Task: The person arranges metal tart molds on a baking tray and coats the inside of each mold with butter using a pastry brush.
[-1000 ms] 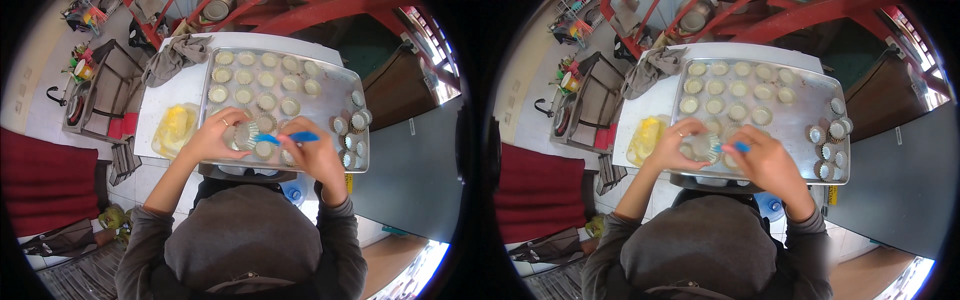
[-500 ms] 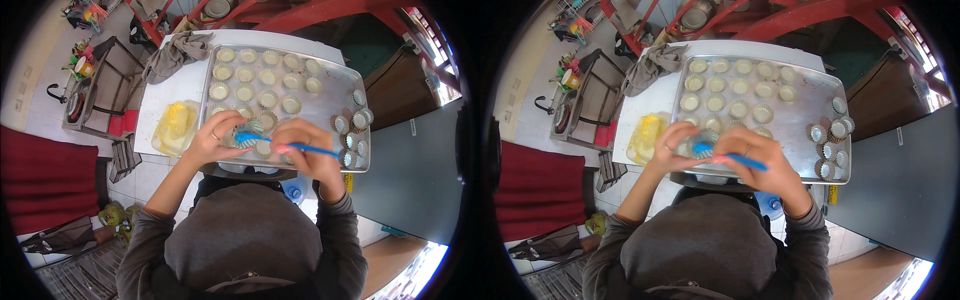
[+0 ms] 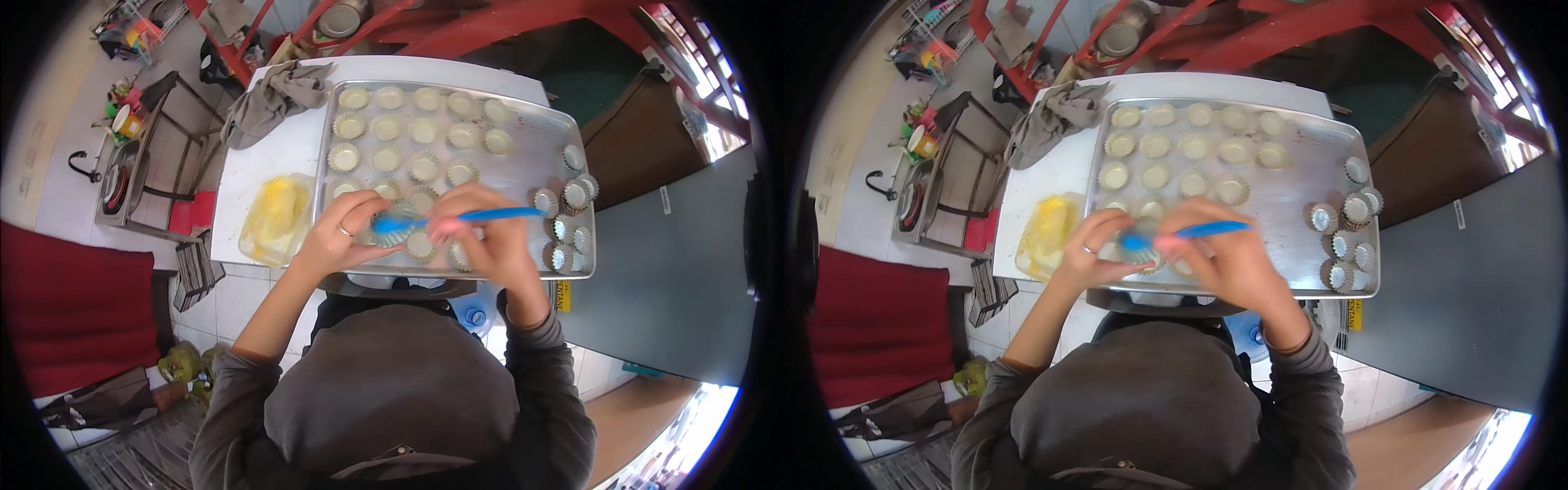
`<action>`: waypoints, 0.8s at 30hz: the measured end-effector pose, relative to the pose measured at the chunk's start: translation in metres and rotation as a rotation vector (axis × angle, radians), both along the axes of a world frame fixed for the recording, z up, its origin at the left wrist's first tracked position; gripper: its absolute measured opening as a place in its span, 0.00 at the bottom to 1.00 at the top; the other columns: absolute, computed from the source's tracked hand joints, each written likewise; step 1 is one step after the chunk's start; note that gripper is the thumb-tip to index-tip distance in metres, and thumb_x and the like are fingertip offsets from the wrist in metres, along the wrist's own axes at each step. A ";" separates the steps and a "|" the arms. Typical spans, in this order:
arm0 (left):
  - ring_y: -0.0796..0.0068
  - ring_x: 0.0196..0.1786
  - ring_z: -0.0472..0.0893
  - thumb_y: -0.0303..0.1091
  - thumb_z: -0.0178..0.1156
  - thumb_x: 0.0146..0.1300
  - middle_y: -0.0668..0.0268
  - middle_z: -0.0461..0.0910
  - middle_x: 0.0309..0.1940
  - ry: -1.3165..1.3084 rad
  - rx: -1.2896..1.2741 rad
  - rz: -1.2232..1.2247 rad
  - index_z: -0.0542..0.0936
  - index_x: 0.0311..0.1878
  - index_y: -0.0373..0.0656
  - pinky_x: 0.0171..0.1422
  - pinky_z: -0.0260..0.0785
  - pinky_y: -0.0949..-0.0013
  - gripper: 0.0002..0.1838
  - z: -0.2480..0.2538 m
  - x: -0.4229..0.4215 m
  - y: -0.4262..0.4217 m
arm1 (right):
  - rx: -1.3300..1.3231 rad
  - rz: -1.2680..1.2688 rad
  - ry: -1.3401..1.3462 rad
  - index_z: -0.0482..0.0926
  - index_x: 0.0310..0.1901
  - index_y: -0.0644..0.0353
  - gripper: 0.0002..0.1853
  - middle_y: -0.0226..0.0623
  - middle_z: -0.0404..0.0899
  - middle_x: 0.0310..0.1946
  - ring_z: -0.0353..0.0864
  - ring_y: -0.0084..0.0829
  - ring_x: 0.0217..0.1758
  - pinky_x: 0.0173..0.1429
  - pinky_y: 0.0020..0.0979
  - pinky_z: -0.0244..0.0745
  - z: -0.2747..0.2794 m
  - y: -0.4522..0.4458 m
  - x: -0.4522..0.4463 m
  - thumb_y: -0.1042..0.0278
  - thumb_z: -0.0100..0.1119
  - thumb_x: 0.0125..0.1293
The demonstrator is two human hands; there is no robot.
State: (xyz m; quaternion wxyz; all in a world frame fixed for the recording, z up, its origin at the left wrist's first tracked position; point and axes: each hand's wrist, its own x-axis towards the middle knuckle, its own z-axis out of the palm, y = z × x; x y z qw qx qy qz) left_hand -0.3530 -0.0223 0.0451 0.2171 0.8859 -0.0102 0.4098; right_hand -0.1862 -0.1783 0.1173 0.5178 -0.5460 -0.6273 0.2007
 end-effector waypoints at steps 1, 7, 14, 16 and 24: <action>0.58 0.45 0.79 0.33 0.77 0.36 0.54 0.76 0.44 0.028 -0.036 0.000 0.75 0.49 0.37 0.47 0.73 0.65 0.33 -0.003 0.001 -0.001 | 0.001 0.013 -0.064 0.79 0.33 0.65 0.04 0.39 0.78 0.29 0.79 0.34 0.30 0.35 0.30 0.73 -0.002 0.000 -0.001 0.75 0.61 0.58; 0.59 0.48 0.76 0.35 0.74 0.38 0.58 0.75 0.47 0.120 -0.289 -0.005 0.74 0.52 0.41 0.49 0.71 0.63 0.34 -0.005 0.052 -0.009 | 0.085 -0.423 0.226 0.77 0.31 0.68 0.06 0.38 0.78 0.27 0.78 0.27 0.25 0.31 0.26 0.73 -0.001 -0.081 0.025 0.77 0.54 0.63; 0.63 0.55 0.70 0.48 0.69 0.40 0.60 0.76 0.46 0.337 0.066 -0.219 0.76 0.51 0.41 0.61 0.56 0.57 0.34 -0.028 0.200 -0.008 | 0.140 -0.945 0.389 0.74 0.33 0.69 0.14 0.39 0.74 0.28 0.76 0.25 0.23 0.28 0.23 0.73 -0.051 -0.193 0.041 0.67 0.46 0.72; 0.64 0.56 0.70 0.50 0.69 0.40 0.61 0.77 0.45 0.410 0.143 -0.299 0.77 0.51 0.41 0.63 0.53 0.57 0.34 -0.045 0.226 -0.008 | 0.091 -0.977 0.410 0.72 0.34 0.67 0.13 0.39 0.74 0.31 0.75 0.24 0.24 0.29 0.23 0.73 -0.057 -0.217 0.037 0.66 0.44 0.73; 0.65 0.57 0.70 0.56 0.71 0.34 0.65 0.77 0.45 0.499 0.305 -0.402 0.77 0.54 0.46 0.62 0.53 0.57 0.40 -0.075 0.257 0.009 | 0.103 -1.115 0.487 0.73 0.33 0.68 0.14 0.38 0.75 0.30 0.78 0.24 0.23 0.28 0.22 0.74 -0.071 -0.242 0.036 0.66 0.46 0.72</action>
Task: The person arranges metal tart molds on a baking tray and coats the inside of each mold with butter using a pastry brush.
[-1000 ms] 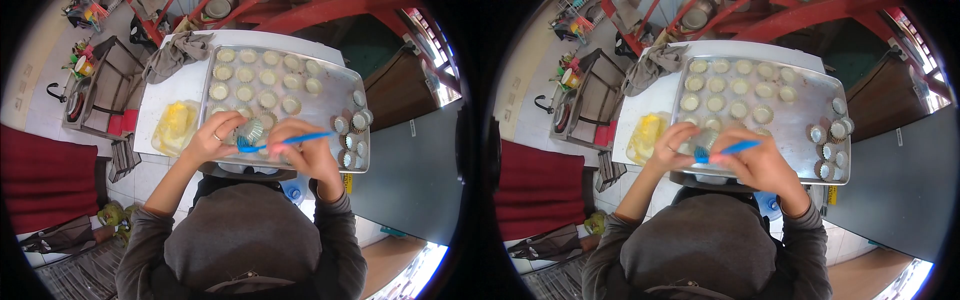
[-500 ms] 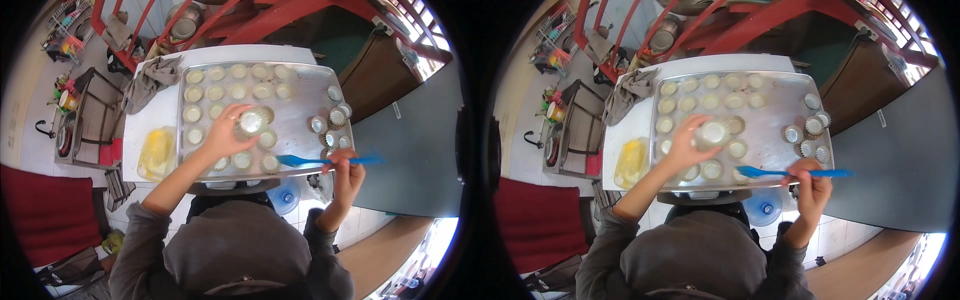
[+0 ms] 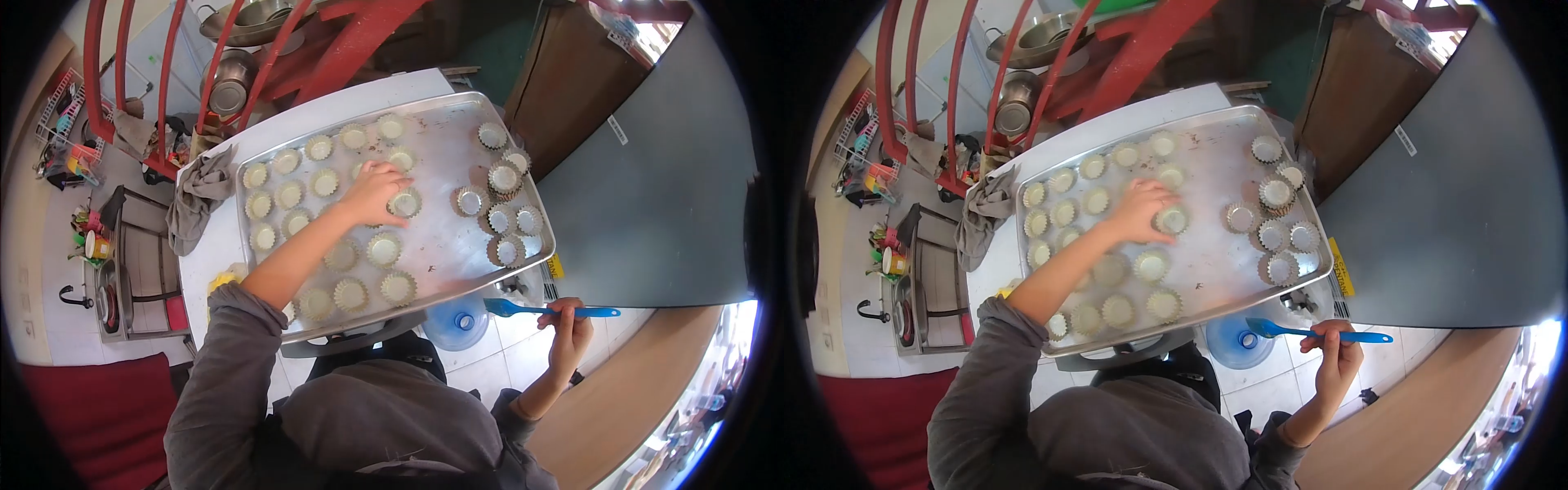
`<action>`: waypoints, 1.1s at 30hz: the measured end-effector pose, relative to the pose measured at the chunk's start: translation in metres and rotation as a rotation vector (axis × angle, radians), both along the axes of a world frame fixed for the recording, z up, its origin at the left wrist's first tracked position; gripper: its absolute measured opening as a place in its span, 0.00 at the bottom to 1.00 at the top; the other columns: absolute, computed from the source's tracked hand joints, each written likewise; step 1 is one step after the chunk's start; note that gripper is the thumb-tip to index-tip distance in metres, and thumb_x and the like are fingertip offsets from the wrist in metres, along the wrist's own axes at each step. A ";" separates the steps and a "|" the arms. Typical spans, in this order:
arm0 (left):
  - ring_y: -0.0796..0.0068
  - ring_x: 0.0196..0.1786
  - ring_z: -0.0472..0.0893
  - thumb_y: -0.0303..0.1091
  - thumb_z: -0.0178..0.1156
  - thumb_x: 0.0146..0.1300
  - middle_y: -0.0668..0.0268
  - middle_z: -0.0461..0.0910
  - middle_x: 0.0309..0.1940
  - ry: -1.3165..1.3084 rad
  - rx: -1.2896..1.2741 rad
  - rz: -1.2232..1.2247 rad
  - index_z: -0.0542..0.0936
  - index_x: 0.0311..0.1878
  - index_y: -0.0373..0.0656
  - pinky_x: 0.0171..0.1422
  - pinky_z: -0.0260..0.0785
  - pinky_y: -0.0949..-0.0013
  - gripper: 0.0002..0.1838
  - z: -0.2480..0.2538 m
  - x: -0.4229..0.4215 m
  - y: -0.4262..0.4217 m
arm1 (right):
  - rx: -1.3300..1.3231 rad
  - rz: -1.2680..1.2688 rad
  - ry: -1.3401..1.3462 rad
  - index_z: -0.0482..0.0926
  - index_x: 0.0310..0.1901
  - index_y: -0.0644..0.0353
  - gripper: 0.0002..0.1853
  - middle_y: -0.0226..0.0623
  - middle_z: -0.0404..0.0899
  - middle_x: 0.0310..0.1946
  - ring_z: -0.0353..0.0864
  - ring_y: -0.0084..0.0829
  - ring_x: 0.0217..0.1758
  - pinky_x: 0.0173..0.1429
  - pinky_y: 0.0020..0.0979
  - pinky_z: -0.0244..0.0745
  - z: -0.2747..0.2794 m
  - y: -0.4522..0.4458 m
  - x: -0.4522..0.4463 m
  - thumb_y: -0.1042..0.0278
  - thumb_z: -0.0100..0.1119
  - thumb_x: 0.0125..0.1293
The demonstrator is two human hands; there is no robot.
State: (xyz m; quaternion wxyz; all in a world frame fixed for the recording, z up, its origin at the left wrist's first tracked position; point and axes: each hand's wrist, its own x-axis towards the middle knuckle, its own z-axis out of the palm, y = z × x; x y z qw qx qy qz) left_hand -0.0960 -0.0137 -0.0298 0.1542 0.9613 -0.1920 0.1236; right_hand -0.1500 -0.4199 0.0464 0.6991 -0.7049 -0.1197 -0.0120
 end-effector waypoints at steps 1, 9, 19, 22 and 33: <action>0.66 0.56 0.69 0.56 0.72 0.34 0.65 0.78 0.45 0.022 0.008 0.008 0.76 0.55 0.45 0.61 0.52 0.58 0.41 0.003 0.000 0.000 | -0.007 -0.001 0.002 0.73 0.34 0.68 0.13 0.38 0.75 0.30 0.78 0.24 0.23 0.28 0.22 0.74 0.001 0.000 0.001 0.67 0.46 0.72; 0.69 0.51 0.69 0.53 0.73 0.34 0.67 0.78 0.43 0.208 0.092 0.089 0.73 0.59 0.43 0.55 0.50 0.61 0.45 0.018 0.001 -0.007 | 0.003 0.021 -0.002 0.73 0.34 0.68 0.13 0.38 0.75 0.30 0.77 0.24 0.23 0.28 0.22 0.74 -0.001 0.000 0.010 0.67 0.46 0.72; 0.67 0.50 0.69 0.55 0.72 0.33 0.65 0.77 0.45 0.132 0.064 0.076 0.72 0.61 0.44 0.55 0.51 0.61 0.47 0.014 0.009 -0.012 | -0.004 0.020 0.044 0.74 0.33 0.68 0.14 0.36 0.75 0.28 0.77 0.23 0.23 0.28 0.22 0.73 -0.001 -0.003 0.010 0.65 0.47 0.72; 0.65 0.50 0.69 0.58 0.70 0.37 0.62 0.74 0.47 -0.026 0.046 0.036 0.72 0.60 0.42 0.54 0.53 0.59 0.46 0.019 0.010 -0.018 | -0.015 -0.004 0.058 0.74 0.33 0.68 0.14 0.37 0.75 0.28 0.77 0.23 0.23 0.28 0.22 0.73 -0.002 -0.006 0.008 0.65 0.47 0.72; 0.62 0.53 0.71 0.56 0.69 0.41 0.61 0.73 0.46 0.329 0.132 0.136 0.76 0.50 0.42 0.55 0.58 0.55 0.36 0.005 0.075 -0.118 | -0.014 -0.056 0.084 0.73 0.34 0.68 0.13 0.38 0.75 0.31 0.78 0.24 0.24 0.29 0.23 0.75 -0.008 -0.022 -0.006 0.66 0.46 0.72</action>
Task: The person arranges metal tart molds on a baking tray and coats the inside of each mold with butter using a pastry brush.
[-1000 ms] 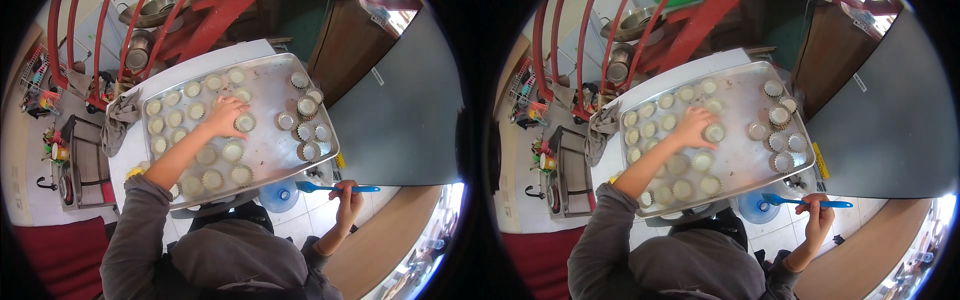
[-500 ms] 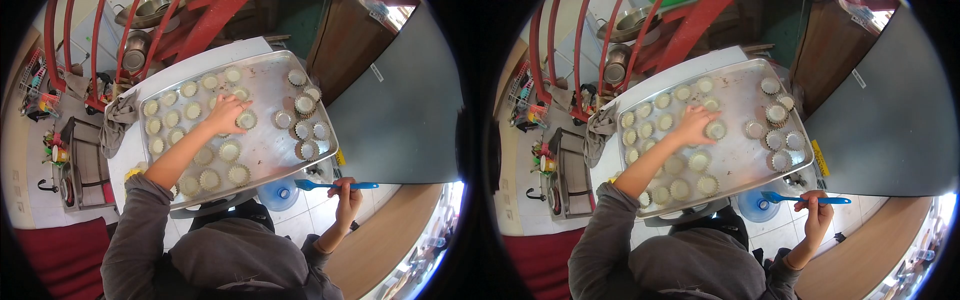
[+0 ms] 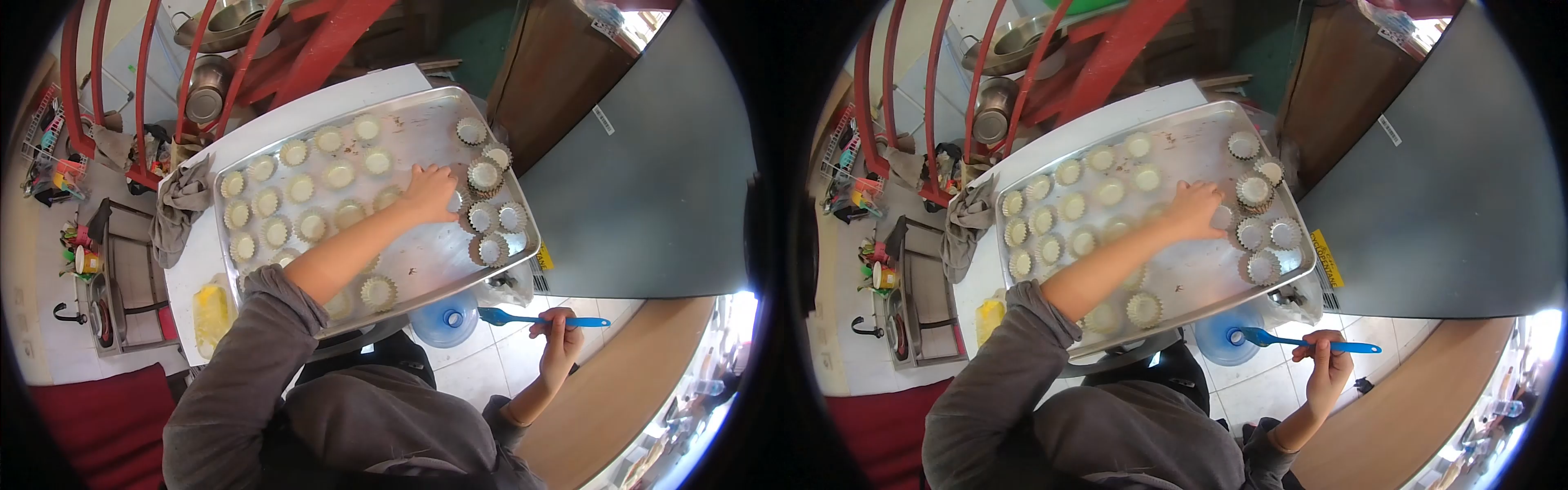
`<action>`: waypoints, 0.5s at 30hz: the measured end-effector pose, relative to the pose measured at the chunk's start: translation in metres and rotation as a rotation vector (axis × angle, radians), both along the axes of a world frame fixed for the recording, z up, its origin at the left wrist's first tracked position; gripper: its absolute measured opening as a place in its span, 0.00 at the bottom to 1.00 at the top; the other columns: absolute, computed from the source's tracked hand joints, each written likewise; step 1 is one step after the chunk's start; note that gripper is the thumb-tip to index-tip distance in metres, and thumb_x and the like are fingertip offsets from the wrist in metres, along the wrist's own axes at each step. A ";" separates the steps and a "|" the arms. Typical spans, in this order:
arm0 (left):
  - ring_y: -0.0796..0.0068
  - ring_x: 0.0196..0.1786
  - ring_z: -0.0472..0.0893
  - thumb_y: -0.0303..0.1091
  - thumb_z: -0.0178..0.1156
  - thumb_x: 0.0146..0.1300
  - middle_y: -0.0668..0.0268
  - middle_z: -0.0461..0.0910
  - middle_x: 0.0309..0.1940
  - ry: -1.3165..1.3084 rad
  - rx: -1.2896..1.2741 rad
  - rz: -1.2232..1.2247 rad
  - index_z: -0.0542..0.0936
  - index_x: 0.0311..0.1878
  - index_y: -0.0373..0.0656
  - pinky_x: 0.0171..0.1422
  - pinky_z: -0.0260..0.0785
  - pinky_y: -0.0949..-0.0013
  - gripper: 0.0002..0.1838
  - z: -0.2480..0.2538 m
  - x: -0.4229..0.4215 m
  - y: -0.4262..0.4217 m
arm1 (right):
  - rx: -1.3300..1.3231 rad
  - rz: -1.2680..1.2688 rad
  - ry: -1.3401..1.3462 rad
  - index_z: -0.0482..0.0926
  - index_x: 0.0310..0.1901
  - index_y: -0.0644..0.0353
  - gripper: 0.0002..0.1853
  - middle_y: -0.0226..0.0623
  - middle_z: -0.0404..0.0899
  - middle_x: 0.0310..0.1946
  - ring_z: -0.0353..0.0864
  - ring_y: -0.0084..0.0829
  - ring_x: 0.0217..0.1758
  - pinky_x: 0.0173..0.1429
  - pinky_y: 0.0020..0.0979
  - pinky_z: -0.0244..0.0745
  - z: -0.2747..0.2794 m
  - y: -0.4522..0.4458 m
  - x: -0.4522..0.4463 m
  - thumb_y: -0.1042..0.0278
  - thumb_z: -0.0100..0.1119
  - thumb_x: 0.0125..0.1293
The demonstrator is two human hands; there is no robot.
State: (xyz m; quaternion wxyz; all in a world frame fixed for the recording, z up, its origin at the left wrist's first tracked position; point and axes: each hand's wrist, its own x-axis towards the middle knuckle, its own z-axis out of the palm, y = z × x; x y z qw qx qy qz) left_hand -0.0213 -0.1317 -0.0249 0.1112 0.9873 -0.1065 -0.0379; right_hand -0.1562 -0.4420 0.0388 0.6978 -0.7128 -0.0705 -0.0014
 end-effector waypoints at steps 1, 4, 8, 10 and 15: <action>0.62 0.53 0.72 0.54 0.70 0.40 0.61 0.73 0.46 -0.006 -0.032 0.021 0.76 0.50 0.41 0.54 0.59 0.56 0.35 0.003 0.000 -0.001 | -0.007 -0.009 0.000 0.73 0.34 0.68 0.14 0.38 0.75 0.31 0.78 0.24 0.24 0.29 0.24 0.75 0.000 -0.002 -0.002 0.66 0.46 0.72; 0.61 0.52 0.73 0.47 0.72 0.39 0.61 0.73 0.45 -0.072 -0.316 0.070 0.75 0.49 0.40 0.51 0.63 0.58 0.33 0.021 -0.011 0.008 | -0.008 -0.030 0.001 0.72 0.34 0.69 0.14 0.39 0.74 0.31 0.77 0.25 0.23 0.28 0.24 0.75 0.000 -0.006 -0.006 0.66 0.46 0.72; 0.59 0.51 0.72 0.34 0.71 0.36 0.59 0.71 0.45 -0.229 -0.781 0.235 0.73 0.49 0.39 0.50 0.68 0.64 0.31 0.095 -0.090 0.056 | 0.093 -0.019 -0.027 0.72 0.35 0.68 0.13 0.41 0.73 0.33 0.75 0.26 0.22 0.27 0.25 0.74 0.002 0.002 -0.002 0.66 0.45 0.72; 0.62 0.50 0.72 0.31 0.70 0.37 0.59 0.69 0.48 -0.491 -0.646 0.287 0.73 0.52 0.43 0.51 0.68 0.64 0.33 0.119 -0.147 0.092 | 0.195 0.016 -0.057 0.71 0.36 0.68 0.13 0.43 0.72 0.34 0.73 0.28 0.21 0.25 0.25 0.72 0.003 0.018 0.007 0.65 0.45 0.72; 0.63 0.50 0.73 0.28 0.69 0.39 0.58 0.66 0.50 -0.681 -0.442 0.562 0.71 0.58 0.44 0.53 0.67 0.66 0.37 0.135 -0.278 0.147 | 0.275 0.321 -0.111 0.71 0.35 0.66 0.15 0.43 0.72 0.33 0.72 0.27 0.21 0.23 0.25 0.70 0.012 0.094 0.040 0.61 0.46 0.72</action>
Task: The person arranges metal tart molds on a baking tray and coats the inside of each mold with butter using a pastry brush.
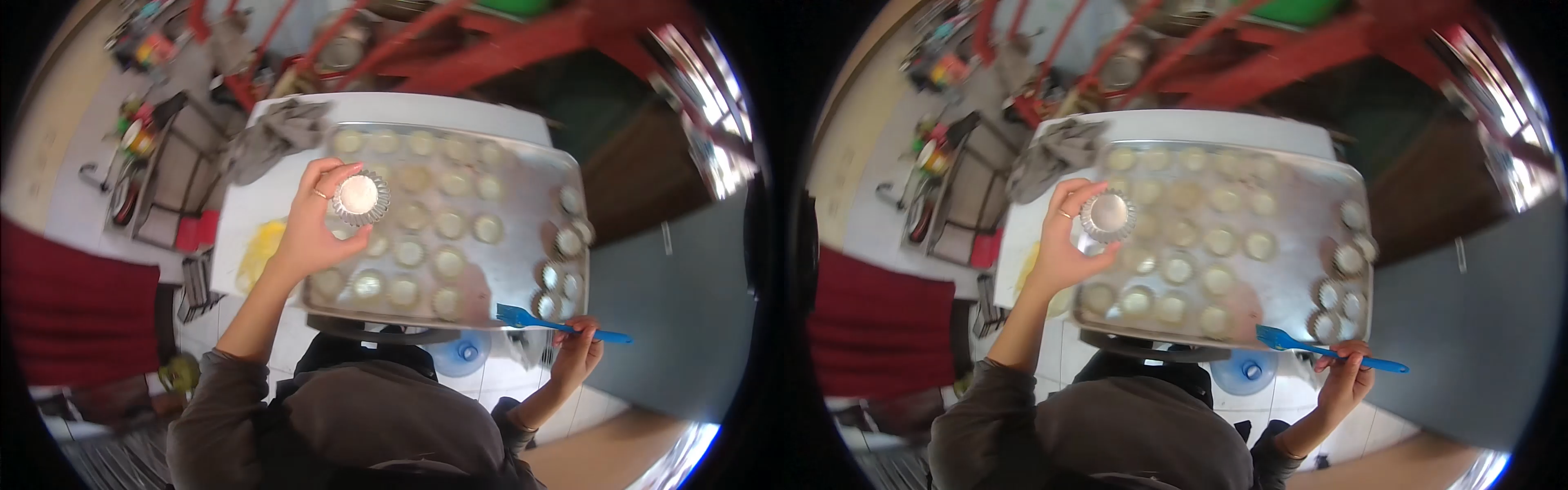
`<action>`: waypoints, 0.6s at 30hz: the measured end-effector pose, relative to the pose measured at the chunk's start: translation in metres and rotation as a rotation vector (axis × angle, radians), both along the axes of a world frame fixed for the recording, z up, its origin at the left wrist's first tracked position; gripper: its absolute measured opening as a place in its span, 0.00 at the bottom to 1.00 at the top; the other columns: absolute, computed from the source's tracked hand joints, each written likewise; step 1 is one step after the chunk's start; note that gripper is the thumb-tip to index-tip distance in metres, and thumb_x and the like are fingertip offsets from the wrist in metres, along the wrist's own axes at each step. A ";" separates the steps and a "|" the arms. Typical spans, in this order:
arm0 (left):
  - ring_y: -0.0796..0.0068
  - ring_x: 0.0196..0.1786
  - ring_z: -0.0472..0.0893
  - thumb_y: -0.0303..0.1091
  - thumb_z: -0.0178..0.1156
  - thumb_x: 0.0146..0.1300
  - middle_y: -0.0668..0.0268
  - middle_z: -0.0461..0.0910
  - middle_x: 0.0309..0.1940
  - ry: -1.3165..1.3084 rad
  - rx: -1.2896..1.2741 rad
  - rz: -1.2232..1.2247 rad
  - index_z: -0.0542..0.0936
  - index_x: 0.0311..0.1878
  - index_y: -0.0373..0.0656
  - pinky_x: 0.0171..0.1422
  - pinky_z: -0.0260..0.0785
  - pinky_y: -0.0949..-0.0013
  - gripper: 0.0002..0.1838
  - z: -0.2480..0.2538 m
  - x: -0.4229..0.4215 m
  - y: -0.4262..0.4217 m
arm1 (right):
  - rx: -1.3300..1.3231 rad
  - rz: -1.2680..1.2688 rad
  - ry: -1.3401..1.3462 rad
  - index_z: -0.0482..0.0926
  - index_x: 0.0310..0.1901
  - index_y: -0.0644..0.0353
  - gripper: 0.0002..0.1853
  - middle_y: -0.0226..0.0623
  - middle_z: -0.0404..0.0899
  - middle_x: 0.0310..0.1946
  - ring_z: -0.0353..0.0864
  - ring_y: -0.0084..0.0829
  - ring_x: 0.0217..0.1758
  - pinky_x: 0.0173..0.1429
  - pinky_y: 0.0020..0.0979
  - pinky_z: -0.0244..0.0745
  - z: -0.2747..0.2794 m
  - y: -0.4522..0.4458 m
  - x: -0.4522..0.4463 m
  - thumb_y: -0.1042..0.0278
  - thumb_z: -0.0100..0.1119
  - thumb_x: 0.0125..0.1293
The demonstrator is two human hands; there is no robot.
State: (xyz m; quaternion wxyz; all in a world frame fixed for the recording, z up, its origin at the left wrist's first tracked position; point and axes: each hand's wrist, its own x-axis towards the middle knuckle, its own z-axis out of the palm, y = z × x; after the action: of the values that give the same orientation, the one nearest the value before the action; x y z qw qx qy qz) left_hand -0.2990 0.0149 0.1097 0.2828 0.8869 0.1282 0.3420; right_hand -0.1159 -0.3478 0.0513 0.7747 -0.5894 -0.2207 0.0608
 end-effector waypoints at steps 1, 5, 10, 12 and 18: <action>0.63 0.50 0.73 0.28 0.69 0.39 0.58 0.66 0.50 -0.014 0.035 0.056 0.70 0.59 0.44 0.54 0.67 0.66 0.37 -0.002 -0.023 0.009 | 0.003 0.083 -0.020 0.71 0.35 0.66 0.15 0.43 0.72 0.33 0.72 0.27 0.21 0.24 0.25 0.70 0.005 0.022 0.003 0.60 0.46 0.72; 0.66 0.48 0.74 0.29 0.71 0.39 0.58 0.69 0.50 -0.014 -0.065 0.362 0.71 0.57 0.42 0.53 0.69 0.65 0.37 -0.009 -0.111 0.031 | -0.010 0.324 -0.057 0.71 0.35 0.68 0.15 0.42 0.72 0.33 0.74 0.27 0.23 0.26 0.26 0.71 0.023 0.124 -0.021 0.61 0.47 0.72; 0.72 0.44 0.77 0.31 0.73 0.39 0.61 0.74 0.46 -0.138 -0.368 0.555 0.73 0.52 0.40 0.50 0.71 0.68 0.33 -0.047 -0.212 0.056 | -0.135 0.582 -0.058 0.75 0.37 0.67 0.12 0.38 0.77 0.30 0.79 0.26 0.28 0.34 0.26 0.76 0.034 0.242 -0.105 0.67 0.47 0.71; 0.72 0.45 0.77 0.31 0.74 0.39 0.61 0.75 0.46 -0.322 -0.665 0.520 0.73 0.52 0.39 0.50 0.71 0.68 0.33 -0.077 -0.243 0.066 | -0.193 0.704 -0.107 0.75 0.36 0.68 0.09 0.37 0.77 0.29 0.80 0.26 0.28 0.33 0.25 0.76 0.030 0.282 -0.139 0.71 0.48 0.70; 0.66 0.50 0.76 0.33 0.73 0.40 0.60 0.76 0.46 -0.123 -0.454 0.684 0.73 0.52 0.37 0.53 0.68 0.63 0.33 -0.131 -0.306 0.096 | -0.335 0.616 -0.467 0.75 0.36 0.70 0.07 0.38 0.79 0.24 0.82 0.25 0.26 0.32 0.24 0.77 0.019 0.345 -0.209 0.75 0.51 0.68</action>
State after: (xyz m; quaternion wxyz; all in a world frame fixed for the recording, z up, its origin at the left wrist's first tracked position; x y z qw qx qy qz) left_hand -0.6050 0.1113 -0.0212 0.3484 0.6863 0.4703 0.4318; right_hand -0.3247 -0.0031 0.0700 0.5432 -0.6117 -0.5432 0.1893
